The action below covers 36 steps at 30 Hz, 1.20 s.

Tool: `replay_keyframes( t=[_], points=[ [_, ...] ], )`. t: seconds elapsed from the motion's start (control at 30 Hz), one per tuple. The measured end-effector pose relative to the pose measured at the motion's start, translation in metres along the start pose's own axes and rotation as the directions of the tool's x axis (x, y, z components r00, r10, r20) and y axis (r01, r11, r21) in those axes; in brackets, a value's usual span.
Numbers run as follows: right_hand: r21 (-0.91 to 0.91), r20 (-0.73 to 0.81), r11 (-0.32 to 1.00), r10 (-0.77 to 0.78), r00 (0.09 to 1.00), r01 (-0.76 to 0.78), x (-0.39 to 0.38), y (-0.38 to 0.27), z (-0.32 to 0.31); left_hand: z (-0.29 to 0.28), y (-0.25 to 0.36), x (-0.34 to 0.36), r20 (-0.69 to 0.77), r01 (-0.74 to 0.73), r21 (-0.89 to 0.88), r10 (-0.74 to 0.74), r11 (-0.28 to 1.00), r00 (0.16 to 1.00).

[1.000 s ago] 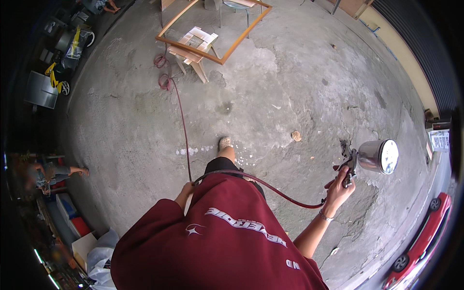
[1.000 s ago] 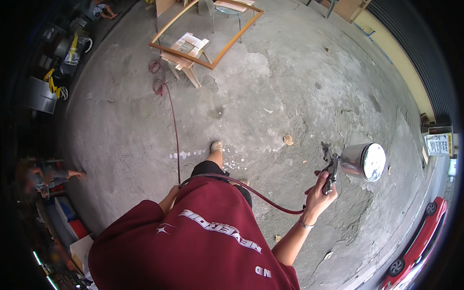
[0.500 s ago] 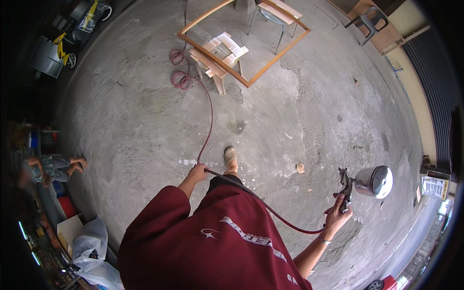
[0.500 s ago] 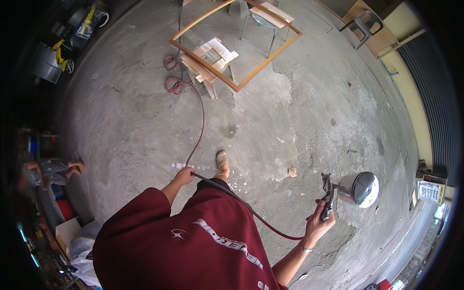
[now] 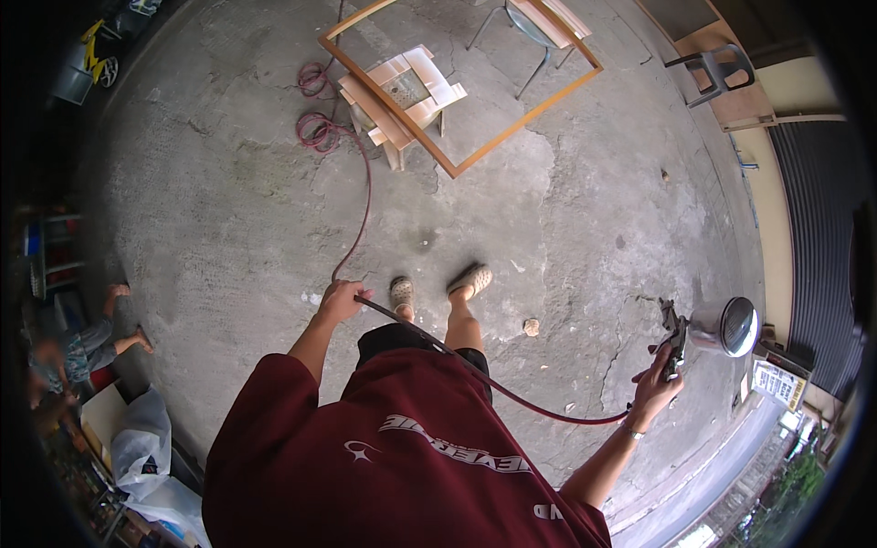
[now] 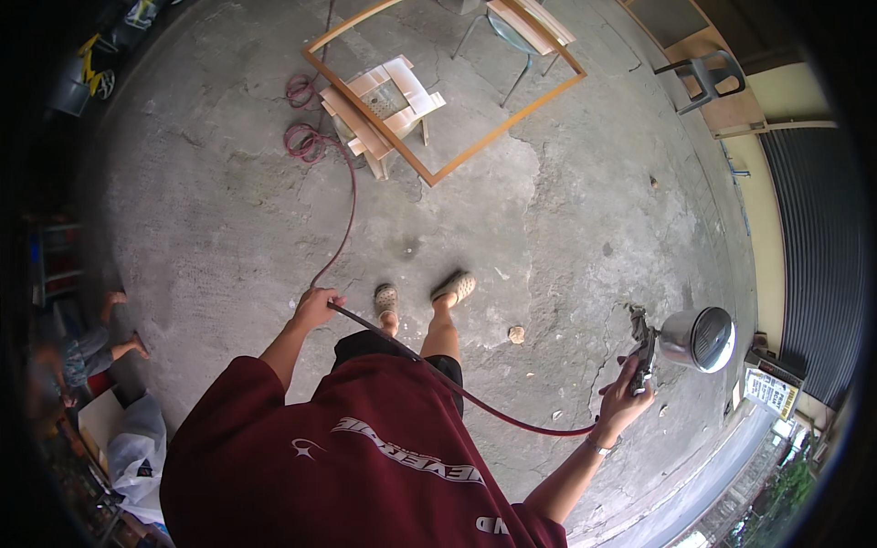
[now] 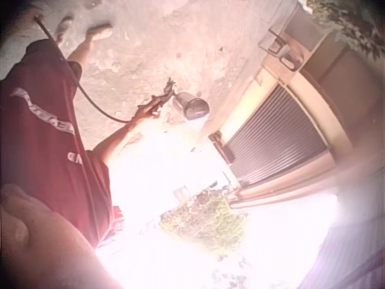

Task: The person uses a spray gun to apply finish to a wooden frame and a small wooden stool in a workshop. They move around the objects to cover different sides, then walk to a workbench and pour liquid from a container into the spray gun's reservoir.

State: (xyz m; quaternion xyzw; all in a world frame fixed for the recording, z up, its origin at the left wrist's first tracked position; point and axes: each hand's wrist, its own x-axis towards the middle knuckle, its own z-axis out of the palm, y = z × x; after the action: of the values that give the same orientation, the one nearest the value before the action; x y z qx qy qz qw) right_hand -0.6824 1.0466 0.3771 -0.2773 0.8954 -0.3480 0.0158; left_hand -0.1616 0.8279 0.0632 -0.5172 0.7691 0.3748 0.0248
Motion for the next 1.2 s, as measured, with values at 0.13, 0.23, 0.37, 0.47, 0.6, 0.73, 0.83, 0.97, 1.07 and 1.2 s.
replay_keyframes(
  t=[0.13, 0.23, 0.37, 0.47, 0.6, 0.73, 0.83, 0.97, 1.07, 1.2],
  points=[
    [-0.039, 0.002, 0.997, -0.065, 0.998, 0.065, 0.092, -0.001, 0.039, -0.002, 0.012, 0.018, -0.128, 0.001, -0.038, -0.006, 0.999, 0.992],
    [-0.111, -0.001, 0.985, -0.13, 0.992, 0.129, 0.176, 0.021, 0.075, 0.002, 0.012, 0.045, -0.213, 0.034, 0.001, -0.033, 0.999, 0.977],
    [-0.091, 0.037, 0.988, -0.123, 0.992, 0.126, 0.279, 0.046, 0.156, 0.003, 0.017, 0.085, -0.264, 0.158, -0.031, -0.16, 0.987, 0.951],
    [-0.114, 0.091, 0.983, -0.133, 0.987, 0.143, 0.333, 0.056, 0.216, -0.004, 0.042, 0.119, -0.245, 0.178, -0.029, -0.18, 0.984, 0.953],
    [-0.099, 0.121, 0.971, -0.207, 0.971, 0.219, 0.37, 0.052, 0.286, -0.028, 0.076, 0.153, -0.31, 0.141, -0.028, -0.143, 0.99, 0.94],
    [-0.072, 0.165, 0.975, -0.195, 0.967, 0.209, 0.364, 0.055, 0.347, -0.032, 0.055, 0.162, -0.365, 0.125, -0.009, -0.119, 0.992, 0.923],
    [-0.056, 0.265, 0.992, -0.097, 0.96, 0.115, 0.331, 0.064, 0.374, -0.039, 0.033, 0.163, -0.387, 0.093, -0.009, -0.089, 0.996, 0.918],
    [0.128, 0.474, 0.99, -0.113, 0.873, 0.058, 0.247, 0.063, 0.414, -0.062, 0.005, 0.123, -0.425, 0.087, 0.046, -0.06, 0.995, 0.903],
    [0.141, 0.582, 0.99, -0.083, 0.809, 0.0, 0.184, 0.052, 0.408, -0.068, -0.022, 0.112, -0.419, 0.067, 0.064, -0.034, 0.996, 0.907],
    [0.124, 0.75, 0.992, -0.093, 0.655, -0.001, 0.127, 0.035, 0.387, -0.078, -0.047, 0.095, -0.428, 0.061, 0.02, -0.047, 0.998, 0.903]
  ],
)
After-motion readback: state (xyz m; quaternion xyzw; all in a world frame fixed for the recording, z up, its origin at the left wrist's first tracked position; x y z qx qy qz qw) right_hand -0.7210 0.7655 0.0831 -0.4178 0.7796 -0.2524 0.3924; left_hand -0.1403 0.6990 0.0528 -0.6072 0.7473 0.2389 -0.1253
